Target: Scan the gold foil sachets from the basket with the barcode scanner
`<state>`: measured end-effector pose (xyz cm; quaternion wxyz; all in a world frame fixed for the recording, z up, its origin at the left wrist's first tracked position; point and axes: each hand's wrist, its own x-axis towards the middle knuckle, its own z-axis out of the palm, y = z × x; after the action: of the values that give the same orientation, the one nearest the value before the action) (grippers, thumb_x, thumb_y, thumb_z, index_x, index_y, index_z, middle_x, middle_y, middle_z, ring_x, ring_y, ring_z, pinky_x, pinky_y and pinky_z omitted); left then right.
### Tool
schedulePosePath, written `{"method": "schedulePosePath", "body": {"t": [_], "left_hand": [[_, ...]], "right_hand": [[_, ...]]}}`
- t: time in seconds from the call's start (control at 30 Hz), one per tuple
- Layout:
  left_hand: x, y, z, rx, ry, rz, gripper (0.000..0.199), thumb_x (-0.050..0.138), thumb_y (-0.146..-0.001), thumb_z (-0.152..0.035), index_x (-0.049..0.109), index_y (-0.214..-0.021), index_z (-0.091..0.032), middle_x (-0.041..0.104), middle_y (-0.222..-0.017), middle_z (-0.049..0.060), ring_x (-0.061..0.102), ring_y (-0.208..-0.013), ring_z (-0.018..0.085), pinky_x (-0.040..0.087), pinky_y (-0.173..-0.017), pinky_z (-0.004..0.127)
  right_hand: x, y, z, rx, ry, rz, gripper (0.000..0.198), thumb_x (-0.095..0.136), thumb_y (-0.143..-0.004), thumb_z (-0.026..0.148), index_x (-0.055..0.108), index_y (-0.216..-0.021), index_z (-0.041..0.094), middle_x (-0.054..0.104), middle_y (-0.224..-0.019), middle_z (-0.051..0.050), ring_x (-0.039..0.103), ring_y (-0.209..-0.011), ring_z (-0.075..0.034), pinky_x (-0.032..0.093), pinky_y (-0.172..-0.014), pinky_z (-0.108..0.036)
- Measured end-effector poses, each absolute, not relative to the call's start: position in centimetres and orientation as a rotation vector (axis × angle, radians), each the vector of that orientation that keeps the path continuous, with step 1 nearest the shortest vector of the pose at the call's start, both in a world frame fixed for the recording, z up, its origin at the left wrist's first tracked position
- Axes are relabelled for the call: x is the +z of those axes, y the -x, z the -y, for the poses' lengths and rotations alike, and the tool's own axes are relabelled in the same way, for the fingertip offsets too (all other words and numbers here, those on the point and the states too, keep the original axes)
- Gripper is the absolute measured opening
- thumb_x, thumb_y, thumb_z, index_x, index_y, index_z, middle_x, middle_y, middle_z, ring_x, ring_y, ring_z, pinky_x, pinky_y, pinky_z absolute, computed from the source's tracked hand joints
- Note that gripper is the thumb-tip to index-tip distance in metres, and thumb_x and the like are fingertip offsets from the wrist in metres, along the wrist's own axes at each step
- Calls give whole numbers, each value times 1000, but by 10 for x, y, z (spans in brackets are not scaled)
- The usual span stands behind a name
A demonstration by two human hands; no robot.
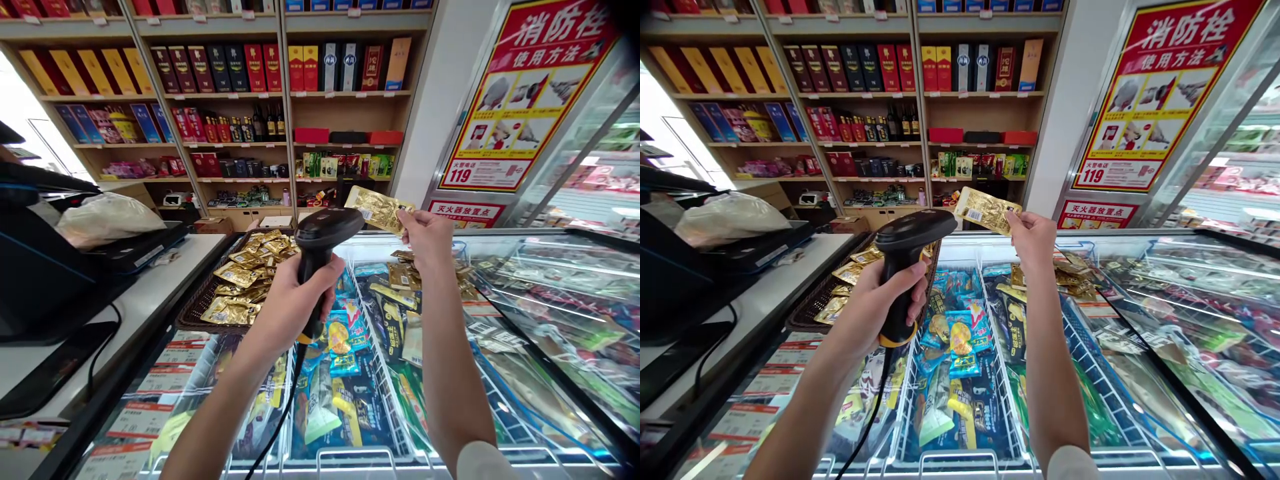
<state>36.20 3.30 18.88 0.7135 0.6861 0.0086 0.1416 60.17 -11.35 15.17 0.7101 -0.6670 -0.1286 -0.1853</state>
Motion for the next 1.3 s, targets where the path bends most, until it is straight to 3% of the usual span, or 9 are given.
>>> {"method": "schedulePosePath", "body": {"t": [0.43,0.6,1.07,1.3], "left_hand": [[191,-359,-27,322,-1593,-82,28,65,-85,-44,52,-80,-20,50,-57,-4,43,-45,8,32,-43,22],[190,-356,-31,261,-1619,-24,28,65,-85,-45,52,-82,-20,50,-59,-5,44,-46,8,33,-45,22],[191,-353,-38,264,-1627,-16,27,63,-88,-45,52,-82,-21,51,-58,-4,45,-47,8,34,-46,22],[193,-353,-38,278,-1630,-3,29,62,-88,-47,53,-81,-21,51,-59,-4,45,-45,8,32,-45,22]], "right_hand": [[157,-588,112,-523,1503,306,27,76,-70,41,65,-73,17,54,-57,2,42,-42,-11,40,-38,-27],[156,-586,108,-515,1555,332,28,73,-72,43,63,-66,17,48,-50,3,41,-42,-11,37,-37,-26],[157,-582,102,-468,1554,320,26,75,-70,40,62,-65,18,49,-51,3,42,-42,-11,35,-39,-26],[155,-586,101,-486,1603,327,26,70,-77,41,59,-67,19,51,-50,2,48,-40,-14,43,-41,-29]]}}
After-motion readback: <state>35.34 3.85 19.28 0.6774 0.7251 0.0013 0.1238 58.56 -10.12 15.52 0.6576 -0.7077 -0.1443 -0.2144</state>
